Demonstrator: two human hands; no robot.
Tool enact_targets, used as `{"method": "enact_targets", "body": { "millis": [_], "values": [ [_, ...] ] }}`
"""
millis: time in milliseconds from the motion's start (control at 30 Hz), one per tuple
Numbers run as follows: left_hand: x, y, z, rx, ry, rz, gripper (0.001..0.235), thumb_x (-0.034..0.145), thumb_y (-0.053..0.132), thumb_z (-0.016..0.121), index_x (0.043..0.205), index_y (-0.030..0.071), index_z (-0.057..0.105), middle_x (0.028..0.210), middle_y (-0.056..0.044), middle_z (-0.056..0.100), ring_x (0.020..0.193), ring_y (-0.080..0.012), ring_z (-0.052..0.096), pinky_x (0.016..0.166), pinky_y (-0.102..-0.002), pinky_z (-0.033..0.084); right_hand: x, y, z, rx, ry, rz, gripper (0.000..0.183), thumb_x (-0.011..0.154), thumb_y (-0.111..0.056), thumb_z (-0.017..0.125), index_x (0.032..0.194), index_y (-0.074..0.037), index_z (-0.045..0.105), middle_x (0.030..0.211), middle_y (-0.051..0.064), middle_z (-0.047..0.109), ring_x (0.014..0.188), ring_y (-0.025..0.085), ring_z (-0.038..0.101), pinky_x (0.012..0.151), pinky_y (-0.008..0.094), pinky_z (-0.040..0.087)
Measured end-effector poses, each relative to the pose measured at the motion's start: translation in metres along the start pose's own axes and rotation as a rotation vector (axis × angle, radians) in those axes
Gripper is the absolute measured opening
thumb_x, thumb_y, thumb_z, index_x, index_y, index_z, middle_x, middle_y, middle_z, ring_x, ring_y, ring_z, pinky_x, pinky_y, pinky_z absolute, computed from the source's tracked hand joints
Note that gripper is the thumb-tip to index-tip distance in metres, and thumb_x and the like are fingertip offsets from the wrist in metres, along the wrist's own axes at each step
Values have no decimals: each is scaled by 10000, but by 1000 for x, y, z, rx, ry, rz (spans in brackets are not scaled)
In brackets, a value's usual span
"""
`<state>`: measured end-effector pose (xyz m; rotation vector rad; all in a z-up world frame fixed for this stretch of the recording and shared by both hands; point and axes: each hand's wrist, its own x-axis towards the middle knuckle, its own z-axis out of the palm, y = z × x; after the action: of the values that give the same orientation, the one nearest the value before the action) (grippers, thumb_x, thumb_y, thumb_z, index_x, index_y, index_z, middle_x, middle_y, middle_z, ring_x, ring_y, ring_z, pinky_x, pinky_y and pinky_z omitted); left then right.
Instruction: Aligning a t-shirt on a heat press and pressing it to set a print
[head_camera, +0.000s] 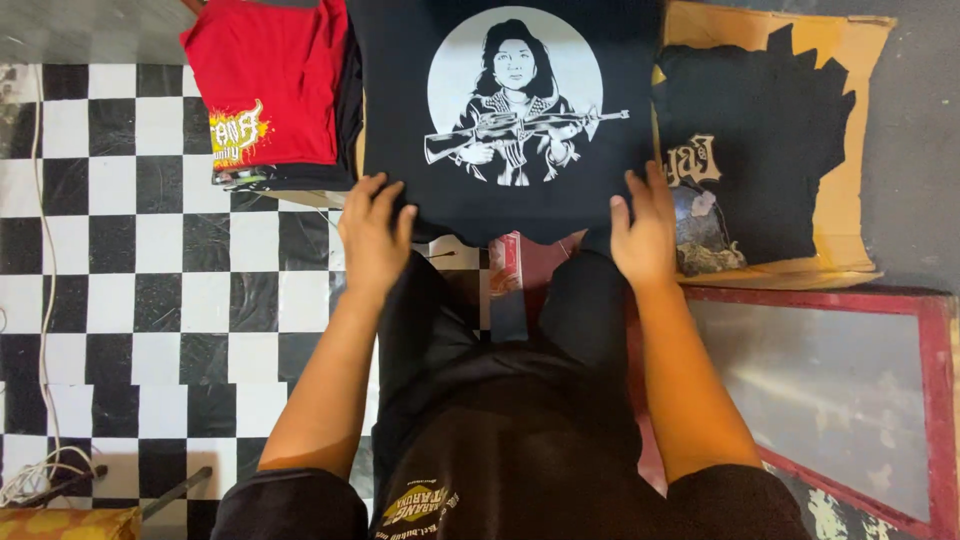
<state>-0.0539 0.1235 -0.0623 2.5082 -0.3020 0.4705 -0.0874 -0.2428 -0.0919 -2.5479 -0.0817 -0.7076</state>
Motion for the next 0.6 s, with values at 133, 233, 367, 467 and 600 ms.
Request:
{"method": "enact_targets", "body": {
  "millis": [133,233,367,467,600],
  "values": [
    [1,-23,15,-134,79,-97,246,916,89,767,1158,75,722,1241,-132,623,1198,-382,623,1013,-475,499,-2,6,7,94,26,200,340,979,-94,738,1306,-9,692,1423,258,554,1259,457,578,990,512,525],
    [-1,-33,24,-170,102,-128,162,918,151,813,1046,97,730,1122,-107,606,1121,-359,657,955,-435,518,-2,8,14,85,64,270,266,974,-166,769,1205,-38,732,1284,251,616,1156,481,630,952,561,515],
    [4,-40,33,-191,172,-349,405,850,183,883,1186,124,665,1068,-102,589,1012,-373,685,886,-450,552,2,32,31,78,173,302,260,852,-180,876,1064,-171,724,1031,39,652,965,292,684,843,407,520],
    [8,-44,33,-255,132,-490,477,843,214,888,1233,75,651,1050,-168,644,970,-415,706,836,-473,577,9,38,30,140,71,486,448,852,-240,881,1195,-92,633,1072,130,658,984,355,678,828,467,540],
    [7,-51,36,-268,79,-633,404,863,349,872,1157,113,727,1031,-114,678,972,-333,719,831,-418,584,9,52,27,203,-61,642,513,891,-376,856,1250,-53,683,1037,188,684,984,404,702,772,481,584]
  ]
}}
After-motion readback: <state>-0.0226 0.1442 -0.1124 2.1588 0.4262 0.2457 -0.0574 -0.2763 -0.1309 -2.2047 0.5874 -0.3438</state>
